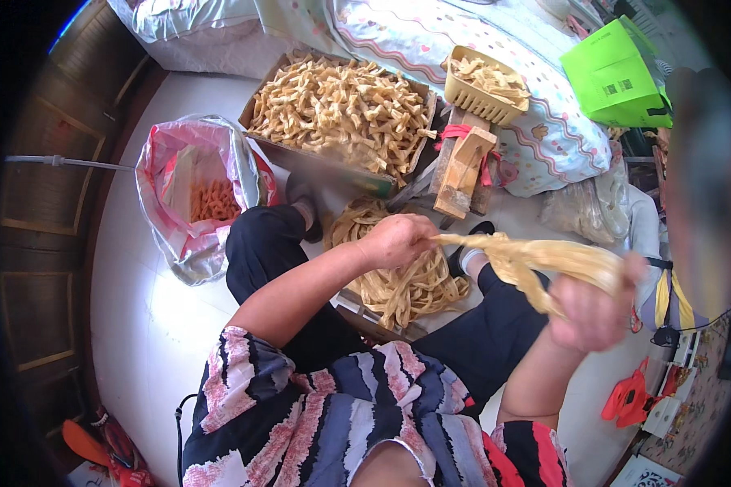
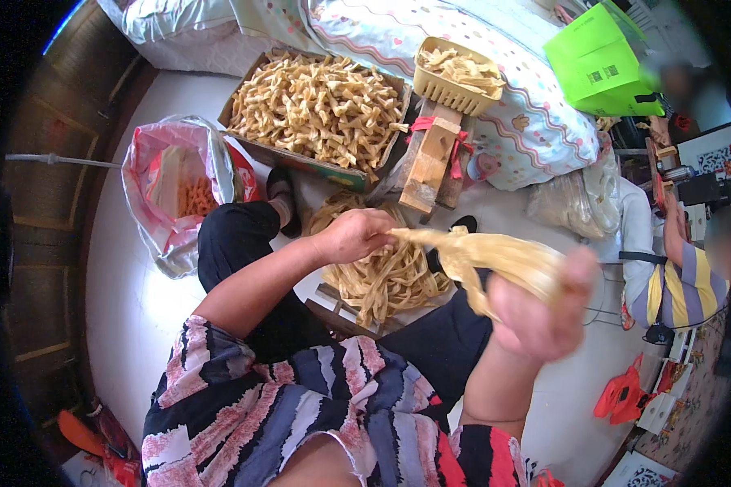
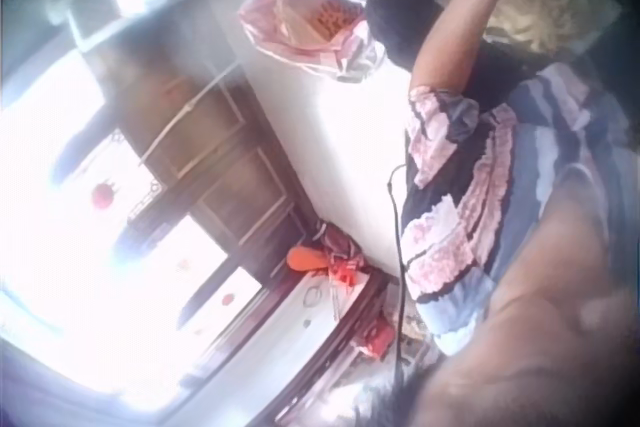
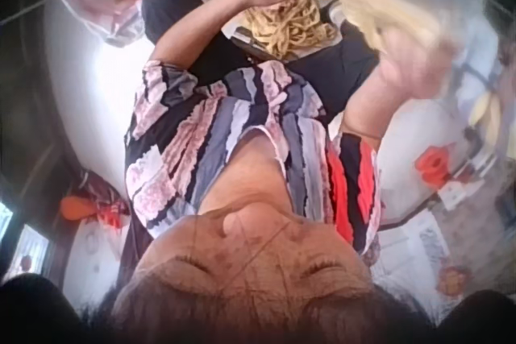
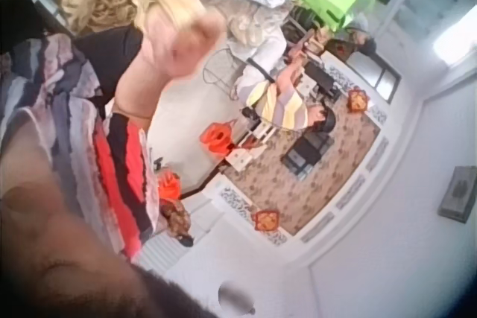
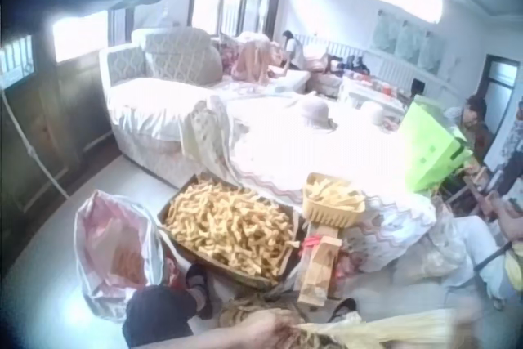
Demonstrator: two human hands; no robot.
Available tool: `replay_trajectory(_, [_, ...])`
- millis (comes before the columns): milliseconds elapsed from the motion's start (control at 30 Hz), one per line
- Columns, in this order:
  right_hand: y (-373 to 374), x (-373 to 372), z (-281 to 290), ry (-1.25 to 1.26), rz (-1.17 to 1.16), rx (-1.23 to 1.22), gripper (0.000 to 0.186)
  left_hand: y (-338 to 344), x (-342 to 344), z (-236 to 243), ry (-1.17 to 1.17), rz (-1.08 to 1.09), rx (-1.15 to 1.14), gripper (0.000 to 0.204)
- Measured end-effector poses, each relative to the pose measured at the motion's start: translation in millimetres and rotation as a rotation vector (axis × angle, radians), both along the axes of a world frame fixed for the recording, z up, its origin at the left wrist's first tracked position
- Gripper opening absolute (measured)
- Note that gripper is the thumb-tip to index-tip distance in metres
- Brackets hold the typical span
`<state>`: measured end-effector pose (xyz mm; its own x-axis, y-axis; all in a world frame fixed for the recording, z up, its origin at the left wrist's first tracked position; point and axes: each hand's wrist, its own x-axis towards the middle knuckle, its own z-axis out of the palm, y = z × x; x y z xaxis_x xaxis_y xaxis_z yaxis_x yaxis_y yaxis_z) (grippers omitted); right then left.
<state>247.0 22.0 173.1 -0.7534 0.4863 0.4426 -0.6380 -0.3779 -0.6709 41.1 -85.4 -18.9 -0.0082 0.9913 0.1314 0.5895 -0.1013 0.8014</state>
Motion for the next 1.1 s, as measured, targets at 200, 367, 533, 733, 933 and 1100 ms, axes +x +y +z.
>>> replay_trajectory(200, [-35.4, 27.6, 87.9, 0.817, -0.097, -0.011, 0.015, 9.6, 18.2, 100.8, -0.281, 0.262, 0.516, 0.016])
replay_trajectory(367, [-32.6, 25.5, 64.2, 0.549, 0.040, -0.159, 0.014, 12.8, 18.6, 157.3, -1.005, 0.277, 0.264, 0.014])
replay_trajectory(533, [-29.1, 29.8, 16.4, 0.295, 0.066, -0.233, 0.016, -18.1, 58.5, 106.4, 0.601, -0.180, -0.135, 0.037])
replay_trajectory(733, [-52.2, 15.2, -15.6, -0.056, -0.402, 0.218, 0.028, -44.0, 128.3, 126.1, -0.718, -0.256, 0.021, 0.048])
replay_trajectory(933, [19.1, 21.6, -39.0, -0.347, -1.093, 0.320, 0.024, -49.5, 59.1, 105.4, -0.781, -0.080, -0.473, 0.015])
replay_trajectory(1100, [58.5, 27.5, -119.9, -0.947, -1.008, 0.637, 0.021, -34.3, -7.9, 101.3, -0.060, -0.084, -0.307, 0.021])
